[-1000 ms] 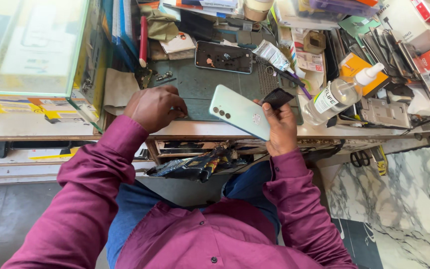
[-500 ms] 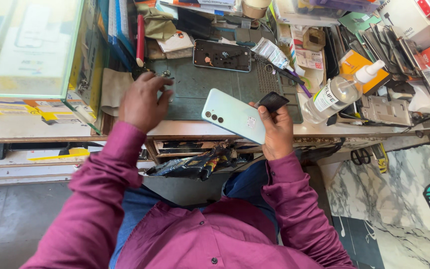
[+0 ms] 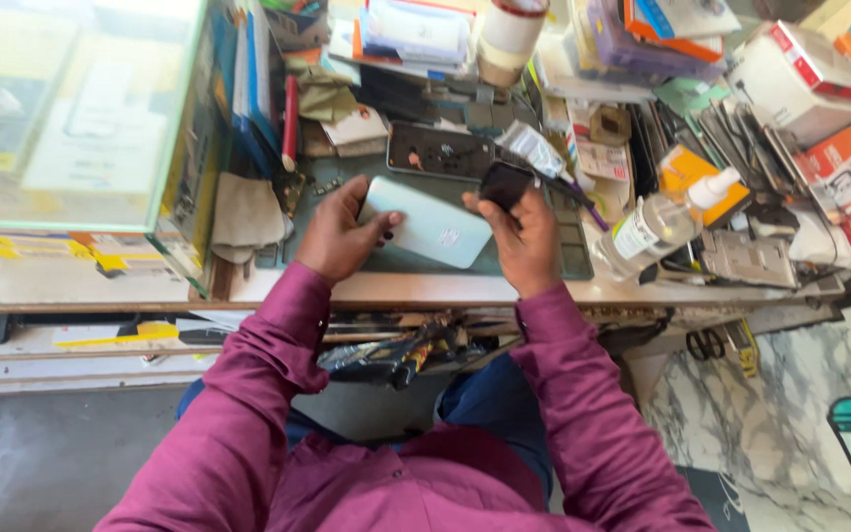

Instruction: The person removes a SIM card from a smartphone, then uses a prying tool to separate the back cover from the phone body. The back cover is placed on the workbench, and the person continues to manipulate the phone's internal components.

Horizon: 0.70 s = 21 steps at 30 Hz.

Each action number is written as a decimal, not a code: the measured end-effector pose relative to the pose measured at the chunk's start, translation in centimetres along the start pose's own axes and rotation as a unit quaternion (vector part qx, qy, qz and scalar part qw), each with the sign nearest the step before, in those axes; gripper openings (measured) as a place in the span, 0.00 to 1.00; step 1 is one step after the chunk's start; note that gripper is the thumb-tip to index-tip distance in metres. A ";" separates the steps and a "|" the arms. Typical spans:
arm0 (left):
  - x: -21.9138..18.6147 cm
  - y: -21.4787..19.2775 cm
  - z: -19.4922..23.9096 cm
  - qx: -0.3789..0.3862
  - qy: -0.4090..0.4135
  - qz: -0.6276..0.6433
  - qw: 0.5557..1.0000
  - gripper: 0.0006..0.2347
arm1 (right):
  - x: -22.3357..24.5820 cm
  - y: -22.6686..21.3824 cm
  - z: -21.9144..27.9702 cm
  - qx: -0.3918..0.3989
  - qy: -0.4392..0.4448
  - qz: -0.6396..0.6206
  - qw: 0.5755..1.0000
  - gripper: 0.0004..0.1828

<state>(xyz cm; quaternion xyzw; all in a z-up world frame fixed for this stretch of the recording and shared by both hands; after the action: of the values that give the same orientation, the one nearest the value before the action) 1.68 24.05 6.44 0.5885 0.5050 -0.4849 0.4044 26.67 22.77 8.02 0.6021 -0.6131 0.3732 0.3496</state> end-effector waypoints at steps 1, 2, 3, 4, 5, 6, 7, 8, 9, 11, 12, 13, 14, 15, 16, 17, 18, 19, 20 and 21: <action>0.0 -0.2 0.0 -0.005 0.015 -0.010 1.000 0.11 | 0.3 -0.2 -0.1 0.009 0.009 0.011 1.000 0.09; -0.1 -0.4 0.1 -0.009 0.031 -0.021 0.999 0.11 | 0.6 -0.4 -0.2 0.017 0.019 0.022 0.999 0.10; 0.0 -0.5 0.4 -0.013 0.043 -0.031 0.999 0.10 | 0.8 -0.5 0.0 0.025 0.031 0.033 0.999 0.10; 0.0 -0.7 0.4 -0.011 0.052 -0.025 0.998 0.10 | 1.0 -0.3 0.0 0.037 0.033 0.020 0.999 0.11; 0.1 -0.7 0.5 -0.004 0.059 -0.015 0.998 0.10 | 1.3 -0.3 0.2 0.045 0.038 0.011 0.998 0.11; 0.1 -0.4 0.4 0.003 0.067 -0.005 0.998 0.10 | 1.7 -0.3 0.3 0.054 0.042 0.002 0.998 0.11; 0.2 -0.5 0.5 -0.001 0.062 -0.029 0.998 0.10 | 2.2 -0.1 0.4 0.062 0.022 0.029 0.997 0.10; 0.2 -0.7 0.7 -0.005 0.058 -0.053 0.997 0.10 | 2.9 0.2 0.4 0.070 0.002 0.056 0.996 0.09; 0.1 -1.0 0.8 -0.009 0.055 -0.077 0.995 0.10 | 3.5 0.6 0.3 0.079 -0.020 0.082 0.993 0.07; -0.3 -1.1 1.0 -0.013 0.065 -0.102 0.993 0.11 | 4.8 1.1 0.2 0.081 -0.028 0.143 0.986 0.08; -0.5 -1.2 1.1 -0.016 0.070 -0.116 0.991 0.12 | 5.3 1.4 0.1 0.083 -0.033 0.173 0.981 0.09; -0.6 -1.2 1.2 -0.013 0.070 -0.111 0.991 0.12 | 5.9 1.7 0.1 0.084 -0.044 0.201 0.975 0.08; -0.7 -1.2 1.2 -0.010 0.070 -0.106 0.992 0.12 | 6.4 1.9 0.0 0.084 -0.055 0.229 0.968 0.08; -0.8 -1.1 1.3 -0.006 0.071 -0.101 0.992 0.12 | 6.8 2.1 0.0 0.084 -0.065 0.257 0.961 0.08; -0.8 -1.2 1.3 -0.006 0.059 -0.104 0.993 0.13 | 7.1 2.2 -0.1 0.086 -0.063 0.266 0.958 0.08; -0.8 -1.2 1.3 -0.005 0.047 -0.105 0.993 0.14 | 7.3 2.3 -0.1 0.087 -0.061 0.277 0.955 0.08; -0.7 -1.2 1.4 -0.004 0.036 -0.107 0.994 0.14 | 7.5 2.4 -0.1 0.089 -0.058 0.288 0.952 0.07; -0.8 -1.2 1.4 -0.004 0.045 -0.107 0.993 0.14 | 7.7 2.5 -0.2 0.093 -0.064 0.294 0.949 0.07; -0.9 -1.2 1.4 -0.003 0.055 -0.108 0.993 0.14 | 7.8 2.6 -0.2 0.097 -0.070 0.300 0.946 0.06; -0.9 -1.2 1.5 -0.002 0.064 -0.108 0.992 0.14 | 7.9 2.7 -0.2 0.102 -0.075 0.307 0.943 0.05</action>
<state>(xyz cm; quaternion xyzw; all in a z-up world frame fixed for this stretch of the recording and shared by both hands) 0.26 22.60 7.07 0.5598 0.5915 -0.4855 0.3180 23.73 19.15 14.96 0.4435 -0.7515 0.4763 0.1081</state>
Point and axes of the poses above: each hand's wrist, its own z-axis away from the middle knuckle, its own y-axis out of the palm, x = y × z, the point moved 4 cm from there along -z, towards the middle knuckle, and after that the axes turned 3 degrees about -x, right-handed, at the moved point
